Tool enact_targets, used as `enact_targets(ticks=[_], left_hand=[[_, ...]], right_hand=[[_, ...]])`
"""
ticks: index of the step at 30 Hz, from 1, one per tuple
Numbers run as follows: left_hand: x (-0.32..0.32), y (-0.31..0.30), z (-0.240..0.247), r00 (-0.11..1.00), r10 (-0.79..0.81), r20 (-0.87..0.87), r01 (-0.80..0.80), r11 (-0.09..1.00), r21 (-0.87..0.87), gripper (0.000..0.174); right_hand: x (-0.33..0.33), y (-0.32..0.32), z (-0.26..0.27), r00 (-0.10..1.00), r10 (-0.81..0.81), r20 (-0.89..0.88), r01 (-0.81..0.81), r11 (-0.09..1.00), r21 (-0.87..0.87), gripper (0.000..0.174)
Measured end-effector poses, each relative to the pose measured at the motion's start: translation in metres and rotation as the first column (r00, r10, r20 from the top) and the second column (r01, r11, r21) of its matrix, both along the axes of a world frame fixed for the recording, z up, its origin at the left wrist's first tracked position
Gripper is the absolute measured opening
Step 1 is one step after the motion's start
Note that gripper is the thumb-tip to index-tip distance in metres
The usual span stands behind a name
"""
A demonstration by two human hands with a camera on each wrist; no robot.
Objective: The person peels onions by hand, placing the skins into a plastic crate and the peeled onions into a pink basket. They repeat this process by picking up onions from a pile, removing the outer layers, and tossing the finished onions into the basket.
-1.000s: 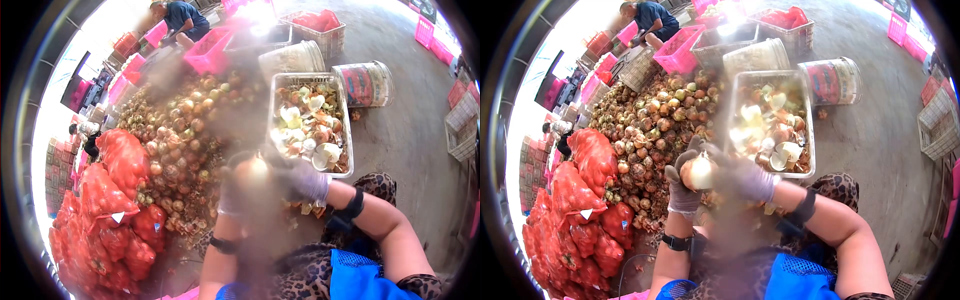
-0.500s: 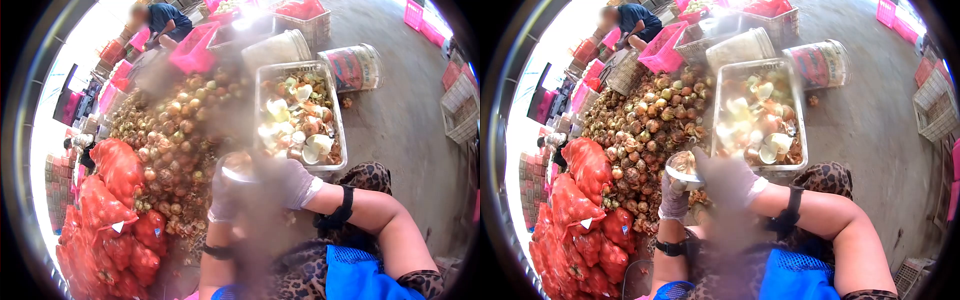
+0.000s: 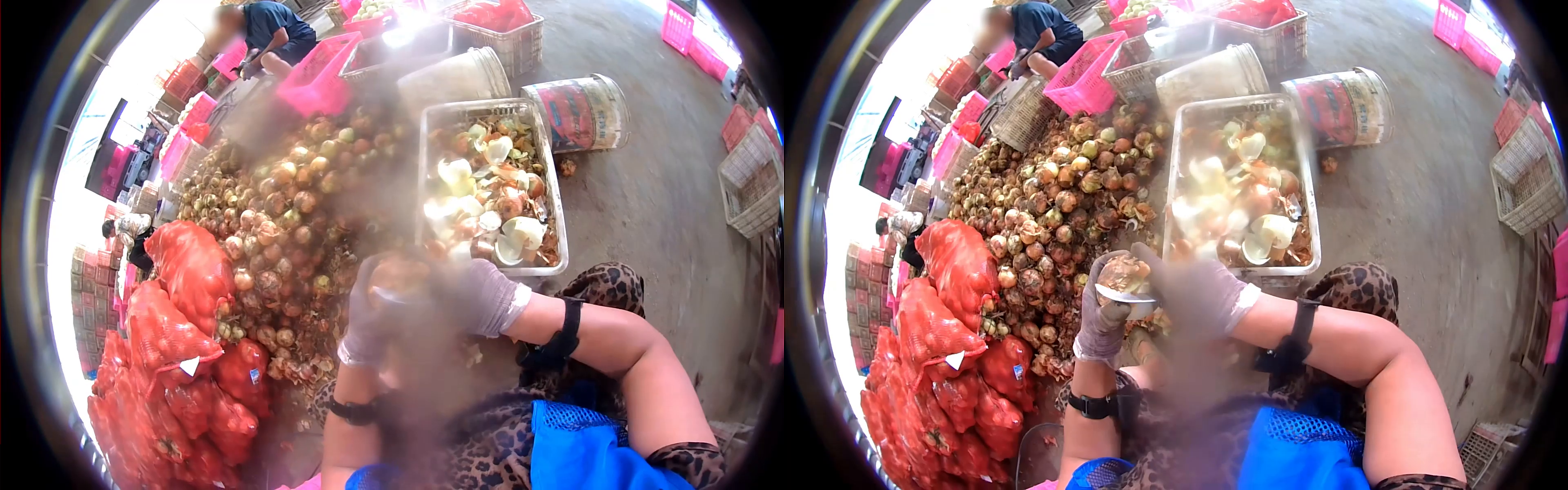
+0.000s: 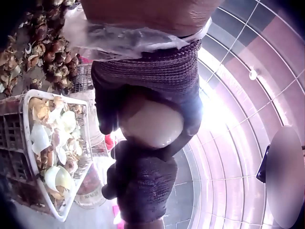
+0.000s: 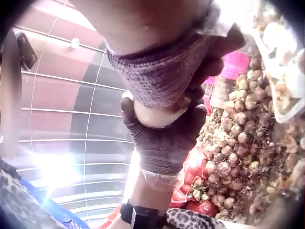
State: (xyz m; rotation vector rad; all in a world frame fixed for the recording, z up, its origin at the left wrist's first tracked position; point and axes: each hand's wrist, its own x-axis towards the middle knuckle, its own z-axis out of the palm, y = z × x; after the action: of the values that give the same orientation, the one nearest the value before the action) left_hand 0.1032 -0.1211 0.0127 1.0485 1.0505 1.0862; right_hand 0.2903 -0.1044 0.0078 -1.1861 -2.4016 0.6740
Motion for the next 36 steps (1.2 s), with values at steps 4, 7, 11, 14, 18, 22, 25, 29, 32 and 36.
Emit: enact_targets(ticks=[4, 7, 11, 14, 18, 22, 25, 29, 32, 36], left_hand=[[-0.002, 0.003, -0.003, 0.975, 0.049, -0.216, -0.012, 0.986, 0.168, 0.098], [0.001, 0.003, -0.003, 0.963, 0.083, -0.257, -0.018, 0.969, 0.248, 0.097], [0.001, 0.004, -0.011, 0.951, 0.103, -0.290, -0.023, 0.964, 0.265, 0.095], [-0.007, 0.004, -0.021, 0.938, 0.099, -0.331, -0.002, 0.960, 0.280, 0.091], [0.003, -0.009, 0.009, 0.999, 0.040, 0.012, -0.040, 0.999, -0.028, 0.091], [-0.002, -0.007, -0.004, 0.998, -0.051, -0.036, 0.050, 0.998, -0.041, 0.095], [0.005, -0.009, 0.000, 0.997, -0.035, -0.070, 0.034, 0.999, -0.011, 0.095], [0.016, -0.018, 0.015, 0.991, -0.063, 0.121, 0.068, 0.997, -0.031, 0.092], [0.011, -0.020, 0.011, 0.994, 0.044, 0.102, -0.052, 0.996, 0.079, 0.092], [0.004, -0.007, 0.030, 0.932, 0.116, 0.344, -0.150, 0.986, 0.076, 0.092]], right_hand=[[0.001, -0.001, 0.001, 0.994, 0.025, -0.109, -0.028, 0.999, -0.027, 0.072], [-0.003, 0.000, -0.008, 0.996, 0.026, -0.086, -0.019, 0.996, 0.087, 0.073], [-0.002, 0.001, -0.009, 1.000, 0.005, -0.016, -0.004, 0.999, 0.034, 0.075], [0.002, 0.010, -0.021, 1.000, 0.022, 0.014, -0.023, 0.995, 0.095, 0.082], [0.012, 0.014, -0.020, 0.999, 0.027, 0.046, -0.030, 0.998, 0.057, 0.094], [0.008, 0.003, -0.020, 1.000, 0.016, -0.017, -0.014, 0.996, 0.091, 0.086], [0.007, 0.001, -0.019, 0.998, 0.020, -0.053, -0.014, 0.992, 0.122, 0.073], [0.020, 0.037, -0.034, 0.986, -0.104, 0.128, 0.100, 0.994, 0.040, 0.044], [0.042, 0.072, -0.061, 0.861, -0.169, 0.479, 0.194, 0.981, -0.003, 0.031], [0.025, 0.035, -0.013, 0.888, -0.414, -0.199, 0.298, 0.850, -0.434, 0.062]])
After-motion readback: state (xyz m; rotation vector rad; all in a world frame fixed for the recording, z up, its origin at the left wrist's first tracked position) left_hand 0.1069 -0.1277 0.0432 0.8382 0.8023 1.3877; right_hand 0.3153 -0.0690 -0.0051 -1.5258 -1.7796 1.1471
